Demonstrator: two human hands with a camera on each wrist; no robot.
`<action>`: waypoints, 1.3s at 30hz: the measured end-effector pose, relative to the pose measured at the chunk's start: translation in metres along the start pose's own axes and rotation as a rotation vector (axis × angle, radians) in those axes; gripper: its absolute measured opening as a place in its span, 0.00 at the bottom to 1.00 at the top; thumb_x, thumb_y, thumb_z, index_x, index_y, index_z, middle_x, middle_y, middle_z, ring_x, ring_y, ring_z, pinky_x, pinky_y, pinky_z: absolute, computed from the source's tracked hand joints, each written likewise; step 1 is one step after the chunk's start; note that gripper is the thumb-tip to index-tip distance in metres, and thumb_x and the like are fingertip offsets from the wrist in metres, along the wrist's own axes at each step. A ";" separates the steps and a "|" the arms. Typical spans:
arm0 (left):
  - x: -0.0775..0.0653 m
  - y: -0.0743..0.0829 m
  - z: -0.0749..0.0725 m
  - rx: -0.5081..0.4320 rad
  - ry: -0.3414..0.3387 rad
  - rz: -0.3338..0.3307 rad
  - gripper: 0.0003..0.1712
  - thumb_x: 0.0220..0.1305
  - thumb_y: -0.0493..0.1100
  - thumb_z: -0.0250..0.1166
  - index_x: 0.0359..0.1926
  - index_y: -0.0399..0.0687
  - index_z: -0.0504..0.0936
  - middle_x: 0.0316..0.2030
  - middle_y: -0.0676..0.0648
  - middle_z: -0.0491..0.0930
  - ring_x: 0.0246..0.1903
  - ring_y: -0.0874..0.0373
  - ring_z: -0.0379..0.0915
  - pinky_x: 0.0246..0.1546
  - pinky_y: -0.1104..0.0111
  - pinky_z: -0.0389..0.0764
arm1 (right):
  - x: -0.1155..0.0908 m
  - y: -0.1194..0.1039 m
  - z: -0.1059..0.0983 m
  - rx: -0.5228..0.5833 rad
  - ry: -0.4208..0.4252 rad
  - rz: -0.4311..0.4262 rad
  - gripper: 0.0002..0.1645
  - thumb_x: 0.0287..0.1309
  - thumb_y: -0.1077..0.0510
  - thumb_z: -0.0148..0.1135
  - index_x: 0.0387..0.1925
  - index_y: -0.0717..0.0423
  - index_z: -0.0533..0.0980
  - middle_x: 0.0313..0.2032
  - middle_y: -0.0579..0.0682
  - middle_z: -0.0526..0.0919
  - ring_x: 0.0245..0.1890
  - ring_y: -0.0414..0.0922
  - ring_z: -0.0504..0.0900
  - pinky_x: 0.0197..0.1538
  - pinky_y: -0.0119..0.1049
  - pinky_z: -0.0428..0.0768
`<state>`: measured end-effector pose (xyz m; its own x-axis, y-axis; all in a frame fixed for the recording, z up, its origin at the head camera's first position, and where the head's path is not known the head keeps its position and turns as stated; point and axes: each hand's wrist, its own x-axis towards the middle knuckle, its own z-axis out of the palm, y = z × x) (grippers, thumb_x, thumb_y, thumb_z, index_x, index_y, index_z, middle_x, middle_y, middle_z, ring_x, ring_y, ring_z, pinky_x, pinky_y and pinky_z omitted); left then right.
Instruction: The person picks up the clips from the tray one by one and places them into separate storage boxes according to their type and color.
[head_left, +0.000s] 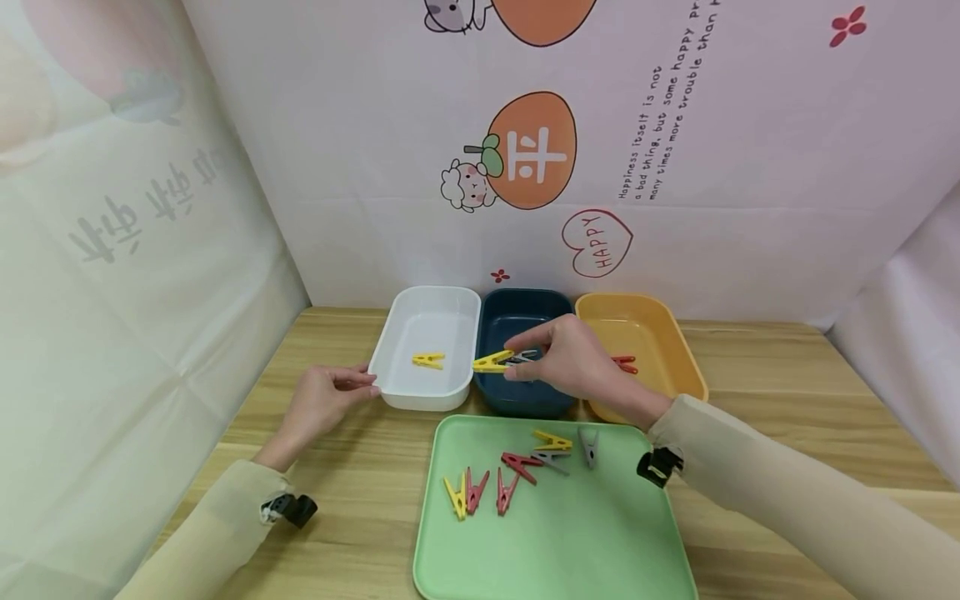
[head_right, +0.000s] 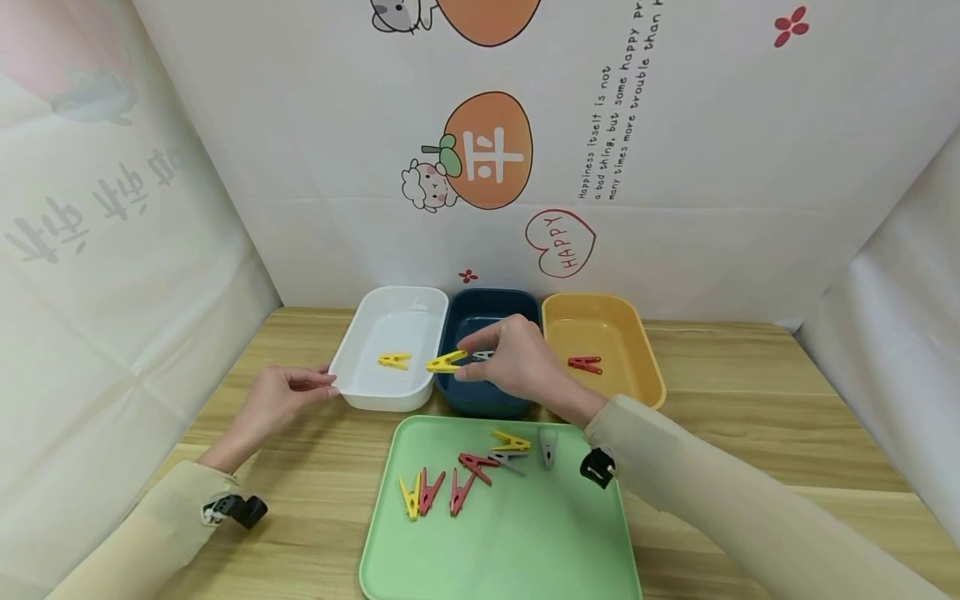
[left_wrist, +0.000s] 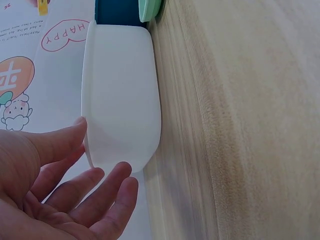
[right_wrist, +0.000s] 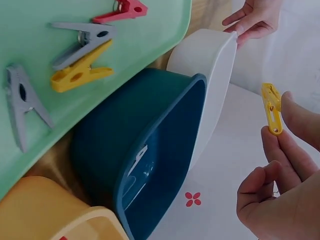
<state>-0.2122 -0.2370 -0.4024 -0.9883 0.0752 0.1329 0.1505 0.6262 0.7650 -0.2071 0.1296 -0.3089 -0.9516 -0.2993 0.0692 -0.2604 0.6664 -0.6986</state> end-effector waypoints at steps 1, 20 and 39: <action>0.000 0.000 0.000 0.000 0.000 -0.001 0.11 0.64 0.40 0.78 0.45 0.40 0.92 0.60 0.36 0.82 0.54 0.39 0.84 0.38 0.71 0.84 | 0.004 -0.001 0.001 0.001 -0.001 -0.003 0.19 0.55 0.53 0.83 0.49 0.50 0.90 0.32 0.47 0.86 0.25 0.52 0.73 0.24 0.35 0.65; 0.000 0.001 -0.001 0.011 0.001 0.006 0.12 0.64 0.40 0.77 0.46 0.38 0.92 0.59 0.38 0.83 0.57 0.39 0.82 0.42 0.66 0.85 | 0.069 -0.008 0.028 0.017 -0.008 -0.021 0.19 0.57 0.56 0.82 0.51 0.54 0.89 0.48 0.50 0.90 0.48 0.47 0.82 0.46 0.41 0.83; 0.003 -0.001 -0.001 0.005 -0.014 0.018 0.10 0.64 0.38 0.78 0.44 0.37 0.92 0.61 0.42 0.81 0.58 0.40 0.82 0.38 0.72 0.83 | 0.114 -0.020 0.065 0.004 -0.029 0.040 0.19 0.57 0.59 0.81 0.51 0.57 0.89 0.47 0.51 0.90 0.50 0.49 0.83 0.48 0.39 0.85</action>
<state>-0.2157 -0.2383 -0.4020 -0.9857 0.0975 0.1375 0.1681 0.6285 0.7594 -0.3002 0.0376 -0.3340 -0.9561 -0.2924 0.0206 -0.2217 0.6753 -0.7034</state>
